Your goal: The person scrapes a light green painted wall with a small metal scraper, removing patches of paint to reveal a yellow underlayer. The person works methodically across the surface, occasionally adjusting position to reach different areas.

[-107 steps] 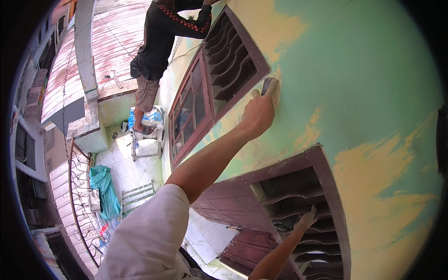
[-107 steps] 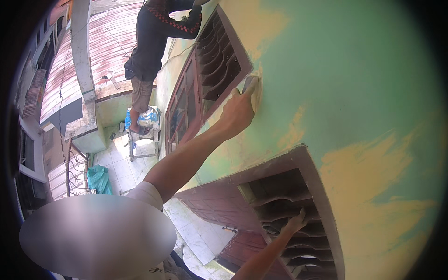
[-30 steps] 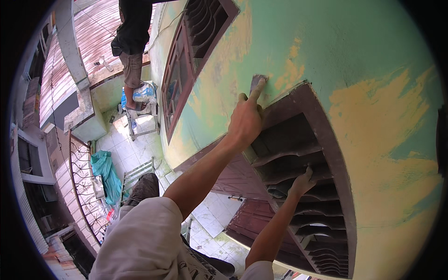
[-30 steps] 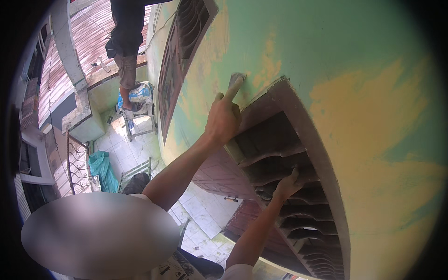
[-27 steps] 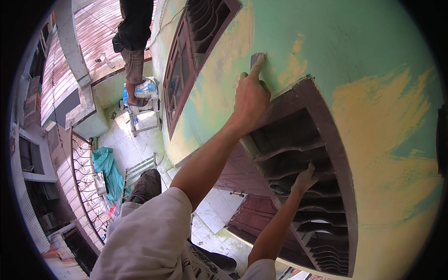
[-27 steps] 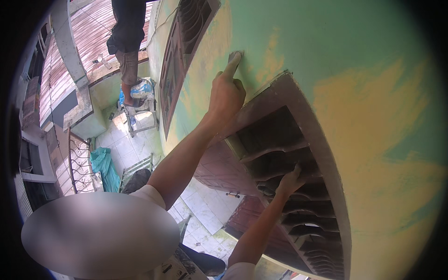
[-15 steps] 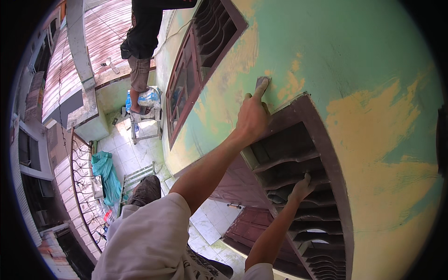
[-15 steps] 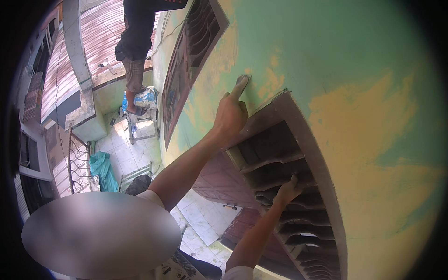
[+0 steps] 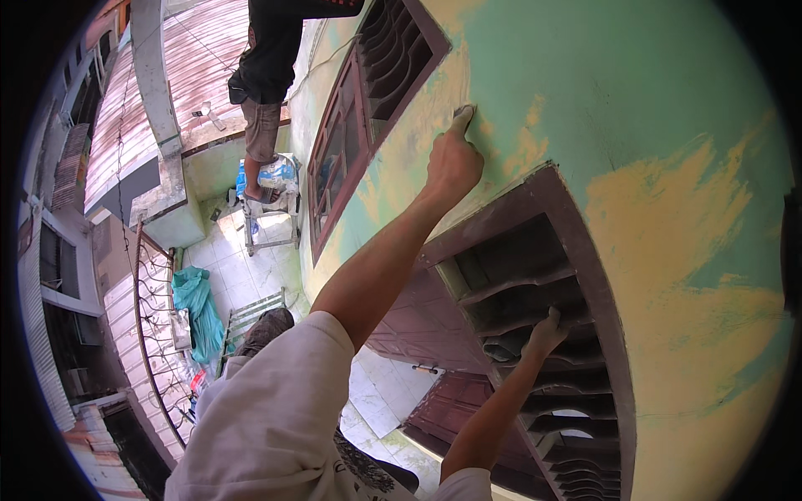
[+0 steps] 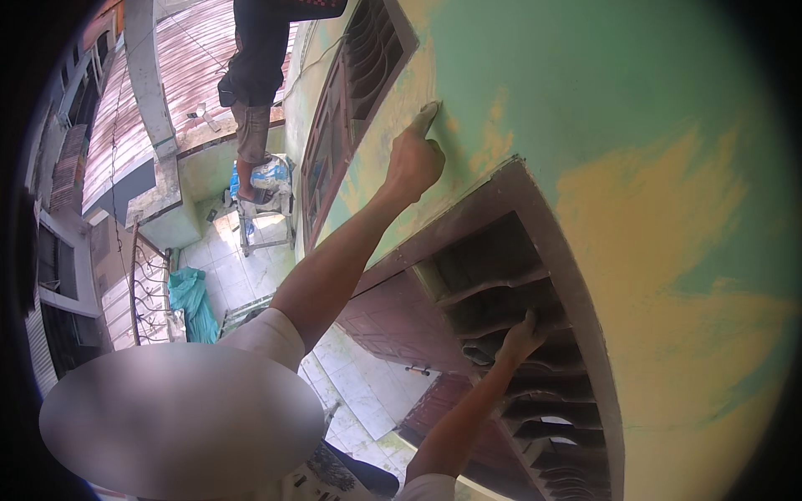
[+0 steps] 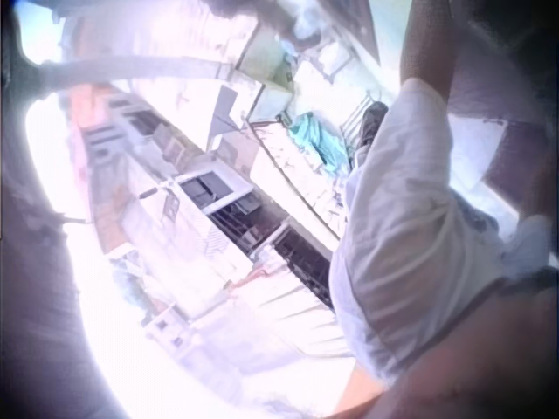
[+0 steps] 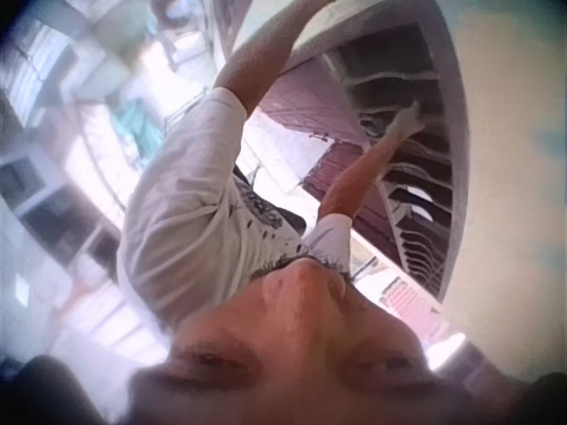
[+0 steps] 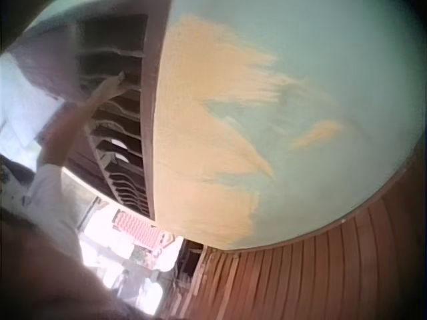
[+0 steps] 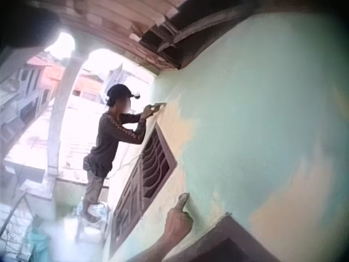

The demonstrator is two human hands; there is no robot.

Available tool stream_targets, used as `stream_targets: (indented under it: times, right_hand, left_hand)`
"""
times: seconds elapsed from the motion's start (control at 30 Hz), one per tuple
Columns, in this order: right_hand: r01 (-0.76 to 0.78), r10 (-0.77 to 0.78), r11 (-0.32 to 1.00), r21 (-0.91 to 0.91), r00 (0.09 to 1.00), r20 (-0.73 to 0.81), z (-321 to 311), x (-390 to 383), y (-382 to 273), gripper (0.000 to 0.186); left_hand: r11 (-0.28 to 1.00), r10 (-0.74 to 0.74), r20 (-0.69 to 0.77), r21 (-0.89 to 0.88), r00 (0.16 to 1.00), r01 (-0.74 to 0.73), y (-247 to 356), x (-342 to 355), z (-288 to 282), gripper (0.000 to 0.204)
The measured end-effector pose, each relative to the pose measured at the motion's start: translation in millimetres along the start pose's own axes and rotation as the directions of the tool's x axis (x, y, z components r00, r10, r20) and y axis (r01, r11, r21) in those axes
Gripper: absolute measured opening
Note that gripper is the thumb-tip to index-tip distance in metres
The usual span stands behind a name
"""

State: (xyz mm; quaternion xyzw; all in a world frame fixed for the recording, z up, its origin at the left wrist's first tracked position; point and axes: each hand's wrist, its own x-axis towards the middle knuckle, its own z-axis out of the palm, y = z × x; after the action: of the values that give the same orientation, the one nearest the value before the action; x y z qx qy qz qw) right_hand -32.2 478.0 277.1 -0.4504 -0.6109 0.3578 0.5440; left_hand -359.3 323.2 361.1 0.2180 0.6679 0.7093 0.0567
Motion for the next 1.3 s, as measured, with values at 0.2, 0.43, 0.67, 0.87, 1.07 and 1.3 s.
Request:
stream_targets:
  times: [0.2, 0.43, 0.67, 0.87, 1.07, 1.3]
  right_hand:
    - [0.084, -0.086, 0.993, 0.078, 0.996, 0.018, 5, 4, -2, 0.056]
    - [0.081, -0.085, 0.991, 0.103, 0.996, 0.036, 8, 5, -6, 0.056]
    - [0.106, -0.101, 0.993, -0.059, 0.991, 0.082, 3, 2, -4, 0.054]
    - [0.135, -0.126, 0.977, -0.163, 0.990, 0.066, 1, -5, 8, 0.054]
    - [0.083, -0.079, 0.996, -0.030, 0.988, 0.132, 6, -6, -8, 0.061]
    - [0.200, -0.197, 0.979, -0.042, 0.978, 0.074, 6, 8, 19, 0.065]
  left_hand:
    - [0.969, 0.206, -0.066, 0.149, 0.976, -0.194, -27, 9, 9, 0.075]
    - [0.972, 0.185, 0.011, 0.145, 0.983, -0.184, -9, -14, 6, 0.074]
    - [0.978, 0.111, 0.010, 0.178, 0.994, -0.111, 1, -28, 18, 0.077]
    - [0.993, -0.034, 0.015, 0.116, 0.999, 0.032, 17, -9, 6, 0.084]
    - [0.972, -0.229, 0.066, -0.042, 0.971, 0.232, 56, -8, -13, 0.088]
    - [0.830, -0.551, 0.498, 0.412, 0.669, 0.377, -50, -65, -50, 0.099]
